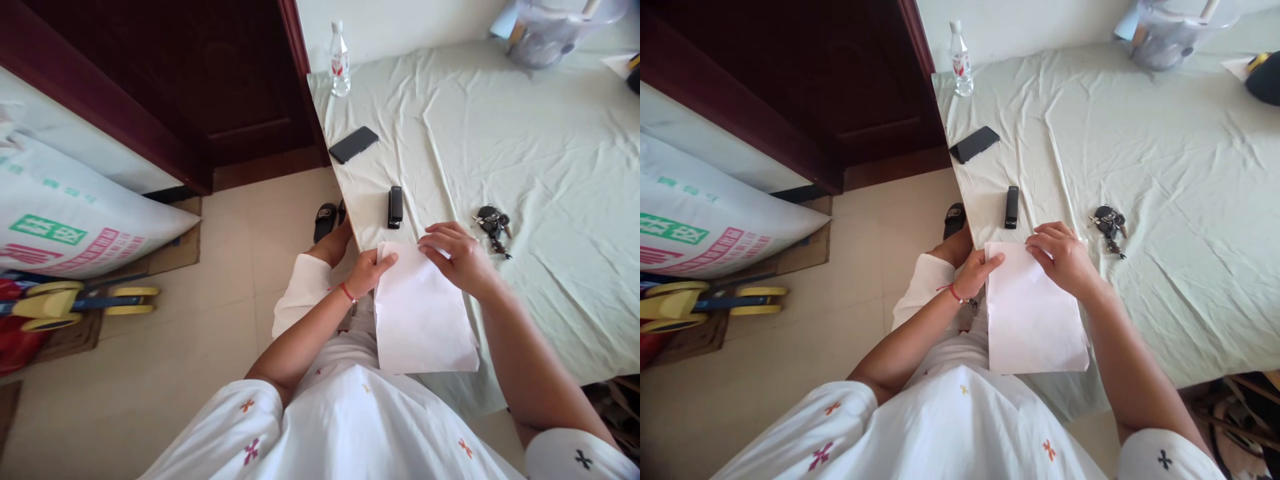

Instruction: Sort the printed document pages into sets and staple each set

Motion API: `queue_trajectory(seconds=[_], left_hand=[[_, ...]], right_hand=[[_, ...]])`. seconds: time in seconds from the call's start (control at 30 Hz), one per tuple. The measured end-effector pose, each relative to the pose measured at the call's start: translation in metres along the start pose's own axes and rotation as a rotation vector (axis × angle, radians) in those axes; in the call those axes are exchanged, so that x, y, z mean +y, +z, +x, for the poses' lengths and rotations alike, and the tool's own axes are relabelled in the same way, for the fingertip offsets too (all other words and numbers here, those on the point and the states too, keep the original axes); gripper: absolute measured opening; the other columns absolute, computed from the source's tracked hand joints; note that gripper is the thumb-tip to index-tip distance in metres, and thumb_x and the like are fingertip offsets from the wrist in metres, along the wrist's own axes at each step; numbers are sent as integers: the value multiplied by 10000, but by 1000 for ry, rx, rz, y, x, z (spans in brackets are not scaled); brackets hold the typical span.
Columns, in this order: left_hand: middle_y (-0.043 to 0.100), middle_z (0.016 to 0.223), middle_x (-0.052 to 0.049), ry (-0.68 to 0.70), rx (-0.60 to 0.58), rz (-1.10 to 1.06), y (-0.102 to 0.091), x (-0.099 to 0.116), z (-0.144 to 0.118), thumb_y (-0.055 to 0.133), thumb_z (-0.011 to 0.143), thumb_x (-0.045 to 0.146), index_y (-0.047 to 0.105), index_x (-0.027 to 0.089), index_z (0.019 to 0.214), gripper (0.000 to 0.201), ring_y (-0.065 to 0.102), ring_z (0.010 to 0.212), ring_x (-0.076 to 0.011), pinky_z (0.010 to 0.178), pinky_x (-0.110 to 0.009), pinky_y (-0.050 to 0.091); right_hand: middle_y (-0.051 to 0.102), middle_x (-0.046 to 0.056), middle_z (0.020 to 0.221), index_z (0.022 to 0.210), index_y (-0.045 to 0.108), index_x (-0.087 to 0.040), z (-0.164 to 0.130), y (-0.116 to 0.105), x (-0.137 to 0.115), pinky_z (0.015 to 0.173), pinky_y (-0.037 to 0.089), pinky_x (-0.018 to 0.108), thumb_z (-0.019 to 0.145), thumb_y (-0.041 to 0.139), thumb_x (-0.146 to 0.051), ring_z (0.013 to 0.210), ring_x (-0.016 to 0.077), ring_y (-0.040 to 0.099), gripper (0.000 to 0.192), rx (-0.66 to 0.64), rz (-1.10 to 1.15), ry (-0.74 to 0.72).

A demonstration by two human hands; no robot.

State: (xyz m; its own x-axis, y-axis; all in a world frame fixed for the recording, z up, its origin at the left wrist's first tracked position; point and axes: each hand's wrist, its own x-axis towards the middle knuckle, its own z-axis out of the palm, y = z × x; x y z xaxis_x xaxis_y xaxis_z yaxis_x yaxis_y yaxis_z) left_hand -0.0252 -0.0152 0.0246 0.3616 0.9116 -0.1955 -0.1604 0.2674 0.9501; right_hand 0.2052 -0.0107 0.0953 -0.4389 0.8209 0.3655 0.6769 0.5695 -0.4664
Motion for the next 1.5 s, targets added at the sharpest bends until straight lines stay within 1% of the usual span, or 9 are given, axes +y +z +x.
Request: queue_trajectory(seconds=[0.13,0.3,0.47,0.63,0.73,0.83,1.1,1.4,1.5], left_hand=[[670,737,-26,90,19,-91,-6,-5,-3,686,834,749,697,148,779,603,616,766,-175,745,-311,507],[553,635,-1,81,5,-108,-8,-7,-6,675,831,759,609,164,673,619,518,675,-146,670,-295,455],[463,632,31,194,28,115,-5,4,-10,625,894,697,567,169,684,571,395,639,-106,634,-259,356],[333,570,44,275,173,409,1,17,-15,520,967,620,470,188,633,548,333,584,-99,577,-261,265],[341,561,49,333,199,483,6,19,-19,476,1015,540,461,195,659,496,352,560,-96,582,-267,272],[376,574,45,360,207,506,11,18,-24,428,1051,531,430,207,689,486,386,559,-100,599,-275,295],[450,631,14,340,192,443,11,15,-26,373,1023,711,469,229,778,548,437,593,-141,619,-321,337],[425,655,10,345,148,387,10,13,-28,331,1029,718,427,236,769,556,414,615,-150,635,-342,316],[418,637,15,344,124,390,9,12,-29,321,1025,729,447,235,789,561,404,600,-150,630,-346,310]], right_hand=[[768,52,927,1007,731,-259,-1,0,3,959,571,481,1007,608,-248,1142,290,685,123,29,86,-13],[771,41,928,995,740,-276,-4,0,9,959,589,489,996,632,-262,1171,292,696,109,61,153,4],[776,43,926,991,753,-284,-7,-1,8,960,596,513,998,630,-290,1173,298,700,123,51,168,32],[784,62,1008,1037,773,-280,-9,4,4,951,598,504,994,643,-305,1119,286,717,139,110,141,44],[781,73,1025,1036,780,-270,-9,9,2,937,593,495,992,647,-306,1075,278,725,144,157,132,54],[781,69,997,1013,781,-265,-8,13,0,933,579,497,994,644,-297,1063,276,723,141,176,119,57],[779,53,971,998,778,-283,-9,15,1,949,571,504,993,641,-297,1093,282,717,138,179,133,66],[782,54,962,981,778,-285,-5,15,-2,963,565,531,991,639,-309,1111,292,716,142,166,110,71],[780,50,953,974,776,-287,-5,15,-2,964,562,530,990,639,-309,1113,290,716,140,162,113,72]])
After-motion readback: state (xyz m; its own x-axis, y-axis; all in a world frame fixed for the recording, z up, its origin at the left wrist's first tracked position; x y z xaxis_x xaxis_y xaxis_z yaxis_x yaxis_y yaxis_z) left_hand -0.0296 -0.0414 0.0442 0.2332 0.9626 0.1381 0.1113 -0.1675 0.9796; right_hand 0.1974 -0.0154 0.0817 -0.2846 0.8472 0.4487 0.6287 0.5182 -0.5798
